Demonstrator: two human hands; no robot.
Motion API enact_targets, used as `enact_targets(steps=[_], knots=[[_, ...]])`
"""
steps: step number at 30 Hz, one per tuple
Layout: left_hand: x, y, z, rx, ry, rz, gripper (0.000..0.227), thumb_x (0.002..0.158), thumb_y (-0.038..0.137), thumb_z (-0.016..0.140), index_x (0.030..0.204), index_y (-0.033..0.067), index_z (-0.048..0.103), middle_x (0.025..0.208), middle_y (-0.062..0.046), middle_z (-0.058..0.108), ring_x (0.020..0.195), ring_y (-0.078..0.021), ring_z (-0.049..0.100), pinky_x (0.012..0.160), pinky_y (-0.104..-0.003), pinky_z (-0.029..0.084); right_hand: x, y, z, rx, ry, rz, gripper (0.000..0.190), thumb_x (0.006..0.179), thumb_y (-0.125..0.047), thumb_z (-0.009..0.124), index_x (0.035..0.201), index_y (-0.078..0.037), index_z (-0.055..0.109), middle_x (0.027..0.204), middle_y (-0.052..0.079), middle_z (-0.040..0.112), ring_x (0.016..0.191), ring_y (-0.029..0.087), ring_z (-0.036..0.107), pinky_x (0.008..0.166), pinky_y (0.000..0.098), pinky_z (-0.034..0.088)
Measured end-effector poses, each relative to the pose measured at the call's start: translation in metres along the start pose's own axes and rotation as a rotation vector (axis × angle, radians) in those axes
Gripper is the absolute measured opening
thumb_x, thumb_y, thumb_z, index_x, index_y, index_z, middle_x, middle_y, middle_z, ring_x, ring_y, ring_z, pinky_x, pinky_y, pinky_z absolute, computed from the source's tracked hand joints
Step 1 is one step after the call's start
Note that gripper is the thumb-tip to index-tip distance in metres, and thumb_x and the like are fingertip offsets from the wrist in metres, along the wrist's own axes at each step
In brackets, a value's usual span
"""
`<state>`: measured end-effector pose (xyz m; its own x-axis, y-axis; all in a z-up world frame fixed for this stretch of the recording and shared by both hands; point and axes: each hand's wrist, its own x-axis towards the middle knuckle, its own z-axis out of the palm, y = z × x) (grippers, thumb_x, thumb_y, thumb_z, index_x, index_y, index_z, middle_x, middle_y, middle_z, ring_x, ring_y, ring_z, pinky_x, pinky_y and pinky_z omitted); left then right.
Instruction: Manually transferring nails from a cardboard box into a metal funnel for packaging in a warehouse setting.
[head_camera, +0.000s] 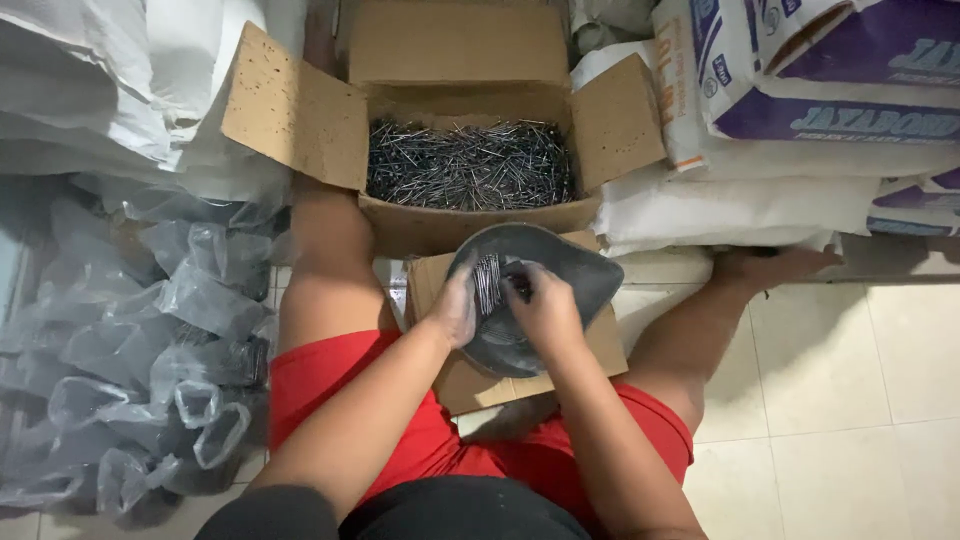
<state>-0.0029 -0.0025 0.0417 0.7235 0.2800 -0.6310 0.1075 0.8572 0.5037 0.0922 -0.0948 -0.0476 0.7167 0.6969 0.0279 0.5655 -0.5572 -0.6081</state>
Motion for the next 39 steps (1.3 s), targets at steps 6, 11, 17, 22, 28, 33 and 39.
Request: enact_targets(steps=[6, 11, 17, 22, 28, 33, 39], knots=[[-0.003, 0.001, -0.003, 0.052, -0.012, -0.022, 0.099, 0.094, 0.063, 0.046, 0.166, 0.0157, -0.002, 0.174, -0.010, -0.006, 0.159, -0.0296, -0.006, 0.129, -0.051, -0.006, 0.007, -0.004, 0.009, 0.031, -0.105, 0.263, 0.030, 0.083, -0.025, 0.078, 0.105, -0.003, 0.075, 0.093, 0.019, 0.077, 0.096, 0.038, 0.075, 0.076, 0.0515, 0.062], [0.022, -0.014, -0.022, 0.038, -0.026, -0.030, 0.100, 0.093, 0.059, 0.056, 0.166, 0.0167, 0.002, 0.174, -0.009, -0.001, 0.159, -0.0284, -0.003, 0.129, -0.051, -0.006, 0.010, 0.014, 0.012, 0.109, -0.117, 0.298, 0.028, 0.085, -0.020, 0.078, 0.106, -0.003, 0.075, 0.095, 0.019, 0.078, 0.099, 0.039, 0.074, 0.078, 0.0513, 0.061], [0.048, -0.036, -0.034, -0.020, 0.084, 0.097, 0.084, 0.082, 0.035, 0.082, 0.147, -0.0046, 0.047, 0.157, -0.025, 0.045, 0.147, -0.0356, 0.039, 0.124, -0.051, 0.028, 0.006, 0.006, -0.005, 0.210, -0.182, 0.379, 0.031, 0.089, -0.018, 0.073, 0.114, 0.000, 0.075, 0.101, 0.022, 0.077, 0.103, 0.040, 0.074, 0.082, 0.0509, 0.060], [0.026, -0.020, -0.018, 0.069, 0.115, 0.074, 0.093, 0.080, 0.036, 0.083, 0.151, -0.0059, 0.039, 0.161, -0.030, 0.035, 0.154, -0.0409, 0.026, 0.127, -0.056, 0.018, 0.006, 0.017, -0.006, 0.274, -0.204, 0.412, 0.035, 0.088, -0.023, 0.075, 0.115, -0.001, 0.076, 0.102, 0.023, 0.077, 0.102, 0.038, 0.074, 0.083, 0.0513, 0.059], [0.035, -0.023, -0.028, 0.066, 0.089, 0.019, 0.090, 0.087, 0.035, 0.078, 0.155, -0.0038, 0.034, 0.163, -0.028, 0.032, 0.155, -0.0379, 0.022, 0.128, -0.055, 0.014, 0.006, 0.012, -0.014, 0.311, -0.216, 0.415, 0.034, 0.086, -0.021, 0.075, 0.113, 0.000, 0.076, 0.099, 0.023, 0.077, 0.095, 0.037, 0.076, 0.075, 0.0467, 0.061], [0.029, -0.020, -0.022, 0.088, 0.050, -0.031, 0.090, 0.091, 0.037, 0.073, 0.160, 0.0032, 0.028, 0.169, -0.020, 0.026, 0.157, -0.0319, 0.016, 0.129, -0.053, 0.008, 0.013, 0.025, -0.012, 0.320, -0.190, 0.433, 0.036, 0.085, -0.019, 0.075, 0.114, 0.001, 0.076, 0.102, 0.026, 0.076, 0.097, 0.040, 0.075, 0.076, 0.0529, 0.060], [0.046, -0.024, -0.026, 0.070, 0.086, -0.046, 0.091, 0.094, 0.038, 0.067, 0.163, 0.0038, 0.018, 0.172, -0.019, 0.016, 0.159, -0.0321, 0.011, 0.129, -0.054, 0.006, 0.024, -0.014, -0.053, 0.162, -0.071, 0.414, 0.079, 0.089, -0.025, 0.074, 0.155, 0.003, 0.039, 0.148, 0.035, 0.050, 0.138, 0.050, 0.048, 0.115, 0.0638, 0.039]])
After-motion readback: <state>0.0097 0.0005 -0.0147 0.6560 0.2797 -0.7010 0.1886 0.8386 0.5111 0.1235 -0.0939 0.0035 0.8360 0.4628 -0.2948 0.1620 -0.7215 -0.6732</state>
